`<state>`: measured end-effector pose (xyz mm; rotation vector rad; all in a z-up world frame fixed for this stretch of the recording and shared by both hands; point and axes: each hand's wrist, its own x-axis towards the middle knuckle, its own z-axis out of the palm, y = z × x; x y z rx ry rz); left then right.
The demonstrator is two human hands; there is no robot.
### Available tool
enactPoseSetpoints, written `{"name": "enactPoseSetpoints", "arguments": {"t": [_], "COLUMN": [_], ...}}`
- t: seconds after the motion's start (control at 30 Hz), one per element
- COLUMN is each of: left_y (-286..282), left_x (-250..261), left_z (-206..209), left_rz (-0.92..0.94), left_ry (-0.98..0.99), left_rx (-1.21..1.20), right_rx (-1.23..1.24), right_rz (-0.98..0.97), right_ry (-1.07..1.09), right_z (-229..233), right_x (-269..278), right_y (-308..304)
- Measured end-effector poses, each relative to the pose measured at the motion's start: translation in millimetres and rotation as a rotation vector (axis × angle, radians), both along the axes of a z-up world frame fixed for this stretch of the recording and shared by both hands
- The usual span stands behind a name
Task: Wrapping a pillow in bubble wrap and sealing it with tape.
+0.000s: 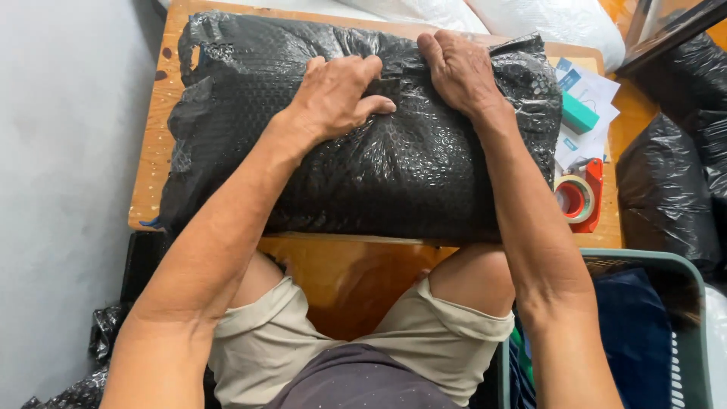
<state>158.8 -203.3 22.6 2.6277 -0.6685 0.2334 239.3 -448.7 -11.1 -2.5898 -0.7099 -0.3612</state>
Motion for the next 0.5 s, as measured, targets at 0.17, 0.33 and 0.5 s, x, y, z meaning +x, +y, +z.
{"name": "enactPoseSetpoints", "arguments": {"t": [0.17,0.33,0.5], "left_y": [11,14,4], "left_x": [23,30,30], "left_z": [2,10,-6], "left_rz": [-0.023,-0.036,0.041], "left_ry": [0.117,0.273,0.244], "left_rx": [-0.045,-0.089,-0.127], "right_rx": [-0.094,-0.280,-0.244], "right_rz": [-0.040,0.105,-0.083], "right_ry": [0.022,-0.187,0.133], "right_z": [82,53,10], "right_x": [-44,-83,-79], "right_y": [17,36,35]}}
